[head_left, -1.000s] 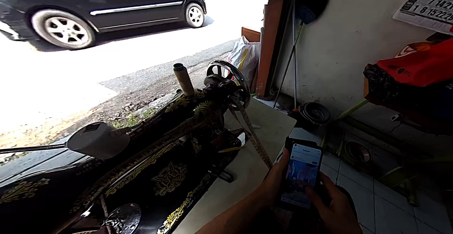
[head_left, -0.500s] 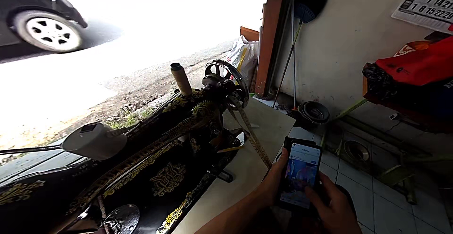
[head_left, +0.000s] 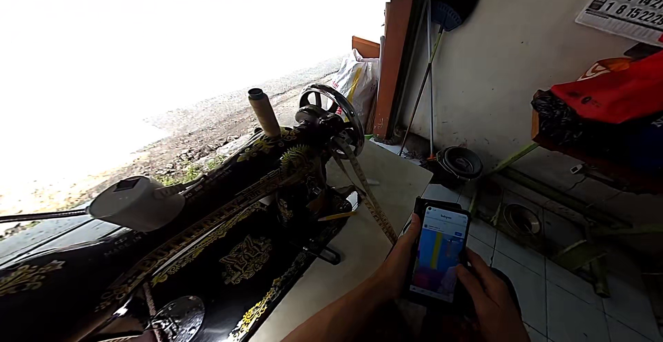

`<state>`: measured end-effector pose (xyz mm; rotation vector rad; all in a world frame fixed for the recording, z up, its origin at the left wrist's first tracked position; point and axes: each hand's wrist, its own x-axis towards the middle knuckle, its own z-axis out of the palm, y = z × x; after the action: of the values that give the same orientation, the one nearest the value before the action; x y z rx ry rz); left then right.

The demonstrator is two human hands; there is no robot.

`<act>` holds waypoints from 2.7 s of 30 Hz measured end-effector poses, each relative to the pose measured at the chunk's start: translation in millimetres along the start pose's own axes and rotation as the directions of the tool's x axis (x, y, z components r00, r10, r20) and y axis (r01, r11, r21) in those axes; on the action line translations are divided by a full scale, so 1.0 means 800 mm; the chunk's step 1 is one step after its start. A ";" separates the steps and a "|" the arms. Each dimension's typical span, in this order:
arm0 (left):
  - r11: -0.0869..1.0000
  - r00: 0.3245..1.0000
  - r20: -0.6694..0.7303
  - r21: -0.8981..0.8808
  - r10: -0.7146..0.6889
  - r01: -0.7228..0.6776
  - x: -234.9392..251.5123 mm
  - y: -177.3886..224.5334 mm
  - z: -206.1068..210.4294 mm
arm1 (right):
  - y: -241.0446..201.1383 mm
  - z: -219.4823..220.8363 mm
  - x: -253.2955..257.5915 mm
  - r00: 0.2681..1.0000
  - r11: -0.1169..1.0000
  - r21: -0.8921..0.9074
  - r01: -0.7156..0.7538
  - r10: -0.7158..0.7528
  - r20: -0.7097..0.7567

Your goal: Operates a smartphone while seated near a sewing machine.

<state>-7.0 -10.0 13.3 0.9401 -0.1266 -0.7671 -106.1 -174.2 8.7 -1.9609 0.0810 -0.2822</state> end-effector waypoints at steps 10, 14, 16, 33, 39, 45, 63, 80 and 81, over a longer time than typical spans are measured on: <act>1.000 1.000 0.004 -0.021 0.000 0.000 0.000 0.001 0.001 | -0.005 -0.002 0.000 1.000 1.000 -0.007 -0.002 0.002 0.002; 0.999 1.000 0.001 -0.046 0.005 -0.005 0.001 0.001 0.002 | -0.003 -0.002 0.001 1.000 1.000 -0.010 0.010 -0.010 0.002; 0.998 1.000 0.026 -0.064 0.013 -0.011 0.001 0.000 0.001 | -0.003 -0.002 0.001 1.000 1.000 -0.007 0.010 -0.010 0.002; 0.999 1.000 0.017 -0.047 0.011 -0.010 0.001 -0.001 0.000 | -0.001 -0.001 0.000 1.000 1.000 0.006 0.000 0.000 0.001; 0.999 0.999 0.025 -0.034 0.028 -0.027 0.003 -0.001 -0.001 | 0.000 -0.001 -0.001 1.000 1.000 0.003 -0.006 0.006 0.001; 0.999 0.999 0.024 -0.044 0.020 -0.019 0.002 -0.002 0.000 | 0.001 0.000 -0.002 1.000 1.000 0.019 -0.009 0.009 -0.004; 0.999 1.000 0.018 -0.039 0.020 -0.019 0.002 -0.002 -0.001 | 0.002 0.001 -0.002 1.000 1.000 0.023 -0.005 0.005 0.002; 0.998 0.999 0.022 -0.055 0.038 -0.037 0.004 -0.003 -0.002 | 0.003 0.001 -0.001 1.000 1.000 0.022 0.021 -0.021 0.016; 0.998 0.999 0.015 -0.053 0.035 -0.034 0.004 -0.003 -0.001 | 0.003 0.001 0.000 1.000 1.000 0.024 0.018 -0.018 0.014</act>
<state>-5.6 -12.2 10.2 0.8795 -0.1354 -0.7431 -106.0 -174.6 6.0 -1.9408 0.0505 -0.2797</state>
